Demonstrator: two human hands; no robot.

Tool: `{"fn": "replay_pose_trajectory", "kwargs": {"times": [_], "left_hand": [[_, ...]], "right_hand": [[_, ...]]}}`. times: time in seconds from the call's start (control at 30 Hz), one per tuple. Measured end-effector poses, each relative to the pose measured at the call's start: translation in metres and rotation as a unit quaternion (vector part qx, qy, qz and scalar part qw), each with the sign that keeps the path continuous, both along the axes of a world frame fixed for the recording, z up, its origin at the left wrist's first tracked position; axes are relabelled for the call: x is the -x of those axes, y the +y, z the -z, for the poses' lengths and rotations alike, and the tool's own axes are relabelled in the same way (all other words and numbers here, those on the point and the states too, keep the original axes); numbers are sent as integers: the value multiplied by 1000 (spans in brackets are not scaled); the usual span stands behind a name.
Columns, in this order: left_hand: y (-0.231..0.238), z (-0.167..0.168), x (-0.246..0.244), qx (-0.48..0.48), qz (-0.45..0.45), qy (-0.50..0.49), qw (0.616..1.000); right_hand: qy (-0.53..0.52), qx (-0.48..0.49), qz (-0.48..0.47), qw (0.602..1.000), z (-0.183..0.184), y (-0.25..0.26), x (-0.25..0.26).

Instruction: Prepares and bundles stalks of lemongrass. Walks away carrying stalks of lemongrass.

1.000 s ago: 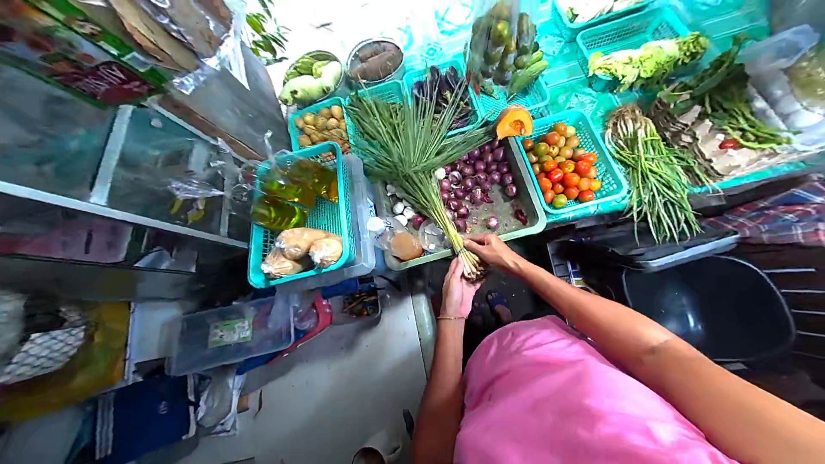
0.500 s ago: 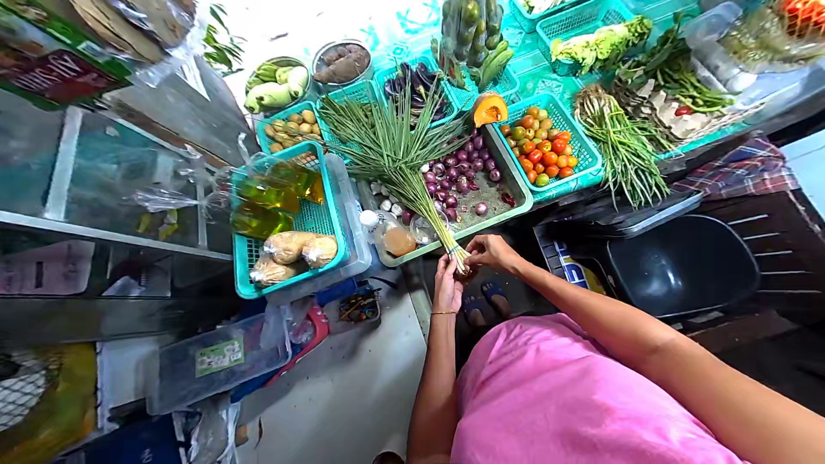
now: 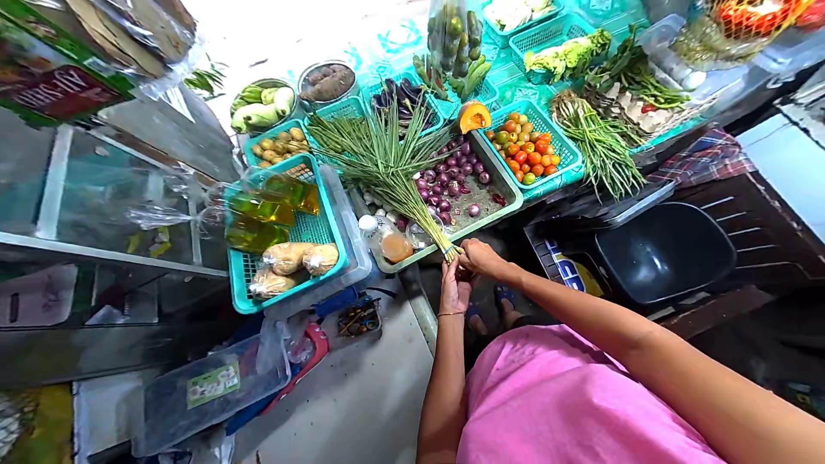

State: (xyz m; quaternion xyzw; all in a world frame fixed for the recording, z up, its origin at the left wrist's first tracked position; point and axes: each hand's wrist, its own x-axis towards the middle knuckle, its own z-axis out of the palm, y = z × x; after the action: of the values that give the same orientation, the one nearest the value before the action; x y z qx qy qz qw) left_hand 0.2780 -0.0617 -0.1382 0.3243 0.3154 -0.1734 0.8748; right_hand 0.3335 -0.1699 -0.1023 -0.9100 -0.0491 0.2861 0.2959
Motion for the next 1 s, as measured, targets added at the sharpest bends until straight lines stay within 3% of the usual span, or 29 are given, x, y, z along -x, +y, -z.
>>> {"fn": "replay_pose_trajectory", "kwargs": {"times": [0.1, 0.27, 0.43, 0.6, 0.8, 0.9, 1.0], "left_hand": [[-1, 5, -4, 7, -9, 3, 1000], [-11, 10, -5, -111, -4, -10, 994], [-15, 5, -5, -177, -28, -35, 983], [-19, 6, -7, -204, -37, -49, 977], [-34, 3, -10, -264, -19, -61, 962], [-37, 3, -14, -268, -19, -76, 960], [-40, -3, -19, -264, -19, -59, 963]], "right_hand": [[-10, 35, -15, 999, -6, 7, 1], [-19, 91, -47, 995, -24, 13, 19], [-56, 89, -27, 994, -28, -38, 80], [-76, 92, 40, 992, -14, -143, 186], [-105, 130, 109, 980, 17, -267, 357], [-47, 173, 169, 969, 23, -320, 447], [85, 208, 251, 942, 31, -360, 519]]}}
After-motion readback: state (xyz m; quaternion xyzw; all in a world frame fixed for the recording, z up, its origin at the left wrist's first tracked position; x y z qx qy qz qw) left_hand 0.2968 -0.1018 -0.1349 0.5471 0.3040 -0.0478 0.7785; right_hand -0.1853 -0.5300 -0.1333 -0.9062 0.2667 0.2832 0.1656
